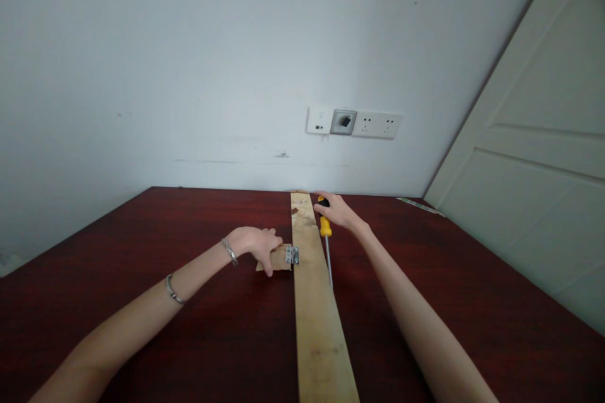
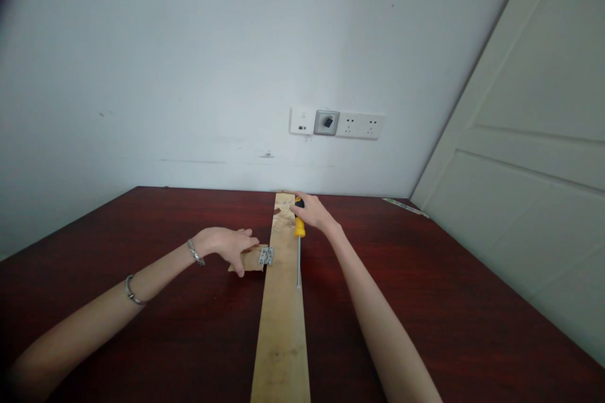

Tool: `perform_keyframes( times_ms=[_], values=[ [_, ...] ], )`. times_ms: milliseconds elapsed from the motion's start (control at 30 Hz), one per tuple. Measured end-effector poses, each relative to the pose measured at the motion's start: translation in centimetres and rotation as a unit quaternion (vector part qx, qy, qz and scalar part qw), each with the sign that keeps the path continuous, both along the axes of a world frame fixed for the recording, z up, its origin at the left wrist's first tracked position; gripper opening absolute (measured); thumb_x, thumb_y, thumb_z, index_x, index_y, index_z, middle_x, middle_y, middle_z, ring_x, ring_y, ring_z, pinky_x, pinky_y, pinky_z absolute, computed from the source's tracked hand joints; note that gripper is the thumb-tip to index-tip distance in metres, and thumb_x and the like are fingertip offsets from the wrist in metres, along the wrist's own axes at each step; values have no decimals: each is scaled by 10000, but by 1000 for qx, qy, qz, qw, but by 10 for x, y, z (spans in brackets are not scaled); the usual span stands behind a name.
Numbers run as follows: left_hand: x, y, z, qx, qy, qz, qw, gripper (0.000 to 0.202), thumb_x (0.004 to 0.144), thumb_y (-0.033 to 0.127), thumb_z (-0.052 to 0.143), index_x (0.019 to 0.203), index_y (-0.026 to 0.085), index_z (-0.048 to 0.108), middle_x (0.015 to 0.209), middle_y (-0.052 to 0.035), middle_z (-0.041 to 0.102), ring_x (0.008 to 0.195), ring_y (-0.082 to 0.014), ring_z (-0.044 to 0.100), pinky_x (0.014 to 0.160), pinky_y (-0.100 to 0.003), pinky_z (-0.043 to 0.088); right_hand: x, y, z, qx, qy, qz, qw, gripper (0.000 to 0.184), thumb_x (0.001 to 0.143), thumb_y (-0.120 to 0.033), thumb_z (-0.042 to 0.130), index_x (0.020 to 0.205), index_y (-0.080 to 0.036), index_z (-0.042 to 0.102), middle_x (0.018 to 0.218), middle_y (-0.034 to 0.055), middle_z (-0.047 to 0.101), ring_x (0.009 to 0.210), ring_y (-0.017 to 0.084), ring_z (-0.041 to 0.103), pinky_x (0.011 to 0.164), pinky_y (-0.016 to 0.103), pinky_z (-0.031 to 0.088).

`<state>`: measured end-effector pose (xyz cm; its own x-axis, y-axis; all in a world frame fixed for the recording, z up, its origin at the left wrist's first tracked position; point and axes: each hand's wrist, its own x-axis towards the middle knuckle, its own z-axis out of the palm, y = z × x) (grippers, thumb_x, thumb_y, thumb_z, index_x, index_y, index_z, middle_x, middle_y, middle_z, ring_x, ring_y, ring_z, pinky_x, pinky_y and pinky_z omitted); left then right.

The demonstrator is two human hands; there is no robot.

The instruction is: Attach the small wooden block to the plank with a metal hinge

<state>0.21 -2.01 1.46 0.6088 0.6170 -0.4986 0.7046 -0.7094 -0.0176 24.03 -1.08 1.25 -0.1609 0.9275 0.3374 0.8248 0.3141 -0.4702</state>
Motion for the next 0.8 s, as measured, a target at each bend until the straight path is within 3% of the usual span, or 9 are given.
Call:
perform_keyframes(
  times_ms=[233, 400, 567, 667, 800],
  values=[
    [0, 3, -10, -14, -22, 9, 1000, 846, 505, 487, 785, 1247, 164, 542, 1382, -204, 459, 1208, -367, 476, 930, -400, 426, -9, 6, -27, -64, -6, 22, 998, 508, 823, -274, 556, 1312, -135, 537, 1303, 126, 589, 1196, 258, 542, 1019, 341, 372],
    [-7, 11, -2, -14, -50, -29, 998, 839, 580, 503, 739, 1305, 154, 500, 1379, -182, 471, 1224, -342, 462, 956, -372, 399, -9, 11, -44, -91, -1, 19, 996, 484, 831, -294, 567, 1291, -145, 560, 1300, 124, 592, 1206, 261, 538, 1023, 345, 372],
    [-4, 17, 4, 39, -217, -82, 972, 402, 803, 398, 576, 1147, 193, 605, 1180, -77, 600, 1039, -218, 563, 876, -292, 423, -9, 15, -51, -109, 1, 13, 994, 444, 819, -292, 572, 1236, -139, 599, 1233, 126, 630, 1128, 255, 579, 966, 336, 416],
    [5, 15, -5, 54, -274, -82, 957, 230, 798, 329, 584, 964, 190, 661, 1005, -48, 638, 918, -191, 585, 811, -276, 433, -10, 15, -51, -115, 3, 11, 993, 429, 812, -283, 566, 1211, -131, 611, 1132, 130, 668, 1016, 240, 619, 879, 317, 463],
    [14, 10, -16, 74, -262, -81, 959, 153, 770, 283, 593, 870, 196, 669, 934, -43, 630, 868, -193, 581, 755, -277, 438, -12, 12, -50, -136, 11, 4, 991, 433, 815, -284, 552, 1219, -133, 594, 1046, 132, 674, 787, 192, 634, 614, 252, 497]
  ],
)
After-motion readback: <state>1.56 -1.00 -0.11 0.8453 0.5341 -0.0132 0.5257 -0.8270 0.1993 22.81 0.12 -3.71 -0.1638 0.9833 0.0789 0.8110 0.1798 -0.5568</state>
